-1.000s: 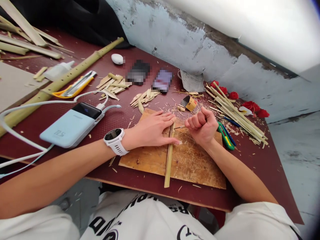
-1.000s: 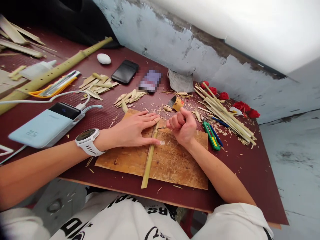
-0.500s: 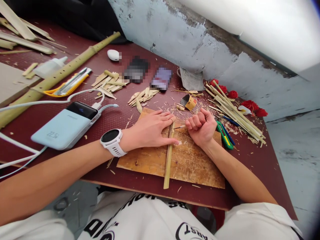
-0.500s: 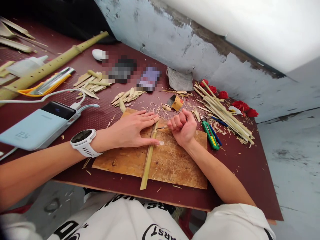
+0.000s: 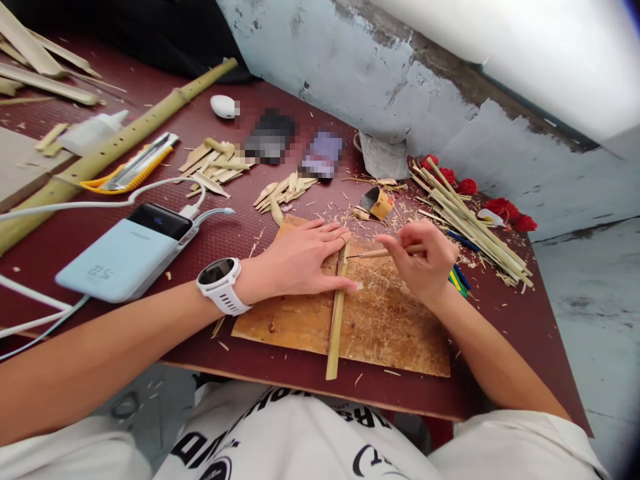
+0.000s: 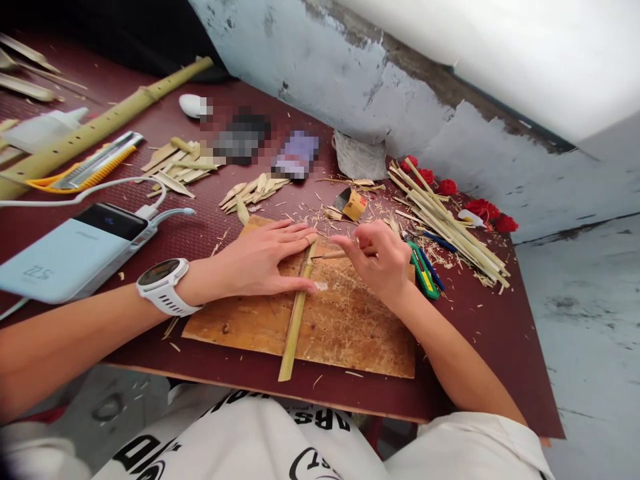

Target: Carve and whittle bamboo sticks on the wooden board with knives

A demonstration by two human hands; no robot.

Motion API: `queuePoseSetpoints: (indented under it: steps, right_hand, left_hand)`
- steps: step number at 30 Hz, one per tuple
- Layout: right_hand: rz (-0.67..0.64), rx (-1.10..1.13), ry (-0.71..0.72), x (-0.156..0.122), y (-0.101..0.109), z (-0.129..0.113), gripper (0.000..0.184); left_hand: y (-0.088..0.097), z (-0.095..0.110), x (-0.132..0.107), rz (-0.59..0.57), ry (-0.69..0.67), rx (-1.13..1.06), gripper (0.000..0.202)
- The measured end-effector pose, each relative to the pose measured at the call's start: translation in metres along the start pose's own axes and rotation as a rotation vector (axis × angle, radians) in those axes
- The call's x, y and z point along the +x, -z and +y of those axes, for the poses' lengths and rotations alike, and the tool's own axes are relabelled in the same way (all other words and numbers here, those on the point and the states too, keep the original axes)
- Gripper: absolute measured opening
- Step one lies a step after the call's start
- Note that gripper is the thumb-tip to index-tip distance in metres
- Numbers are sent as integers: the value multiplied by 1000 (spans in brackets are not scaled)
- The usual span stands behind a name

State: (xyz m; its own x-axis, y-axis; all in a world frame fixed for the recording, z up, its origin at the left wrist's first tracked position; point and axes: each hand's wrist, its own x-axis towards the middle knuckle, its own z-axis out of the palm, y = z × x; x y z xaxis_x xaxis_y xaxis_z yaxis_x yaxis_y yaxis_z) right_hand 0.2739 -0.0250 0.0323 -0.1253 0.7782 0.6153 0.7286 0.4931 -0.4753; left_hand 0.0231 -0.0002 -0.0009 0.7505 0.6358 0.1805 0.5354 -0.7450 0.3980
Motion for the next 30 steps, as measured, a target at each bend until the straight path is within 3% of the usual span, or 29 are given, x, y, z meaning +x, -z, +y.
queuePoseSetpoints:
  steps: [4, 6, 8, 12, 16, 21, 30]
  right_hand:
    - [-443, -420, 320, 9, 26, -1, 26]
    - [-643, -476, 407, 12, 30, -7, 23]
    - [-759, -499, 447, 11, 29, -12, 24]
    - [-761, -537, 434, 1, 19, -13, 34]
    - [-672, -467, 402, -13, 10, -2, 36]
    - [-581, -467, 468, -26, 4, 7, 33]
    - [-581, -514, 445, -31, 4, 7, 31]
  left_hand:
    - [-1, 0, 1, -10, 4, -5, 103]
    - [-1, 1, 1, -17, 16, -5, 103]
    - [0, 2, 2, -23, 27, -5, 102]
    - [0, 1, 2, -24, 17, -12, 98]
    - [-1, 0, 2, -37, 13, 22, 98]
    - [0, 0, 2, -42, 18, 31, 101]
    - [-1, -1, 1, -20, 21, 17, 96]
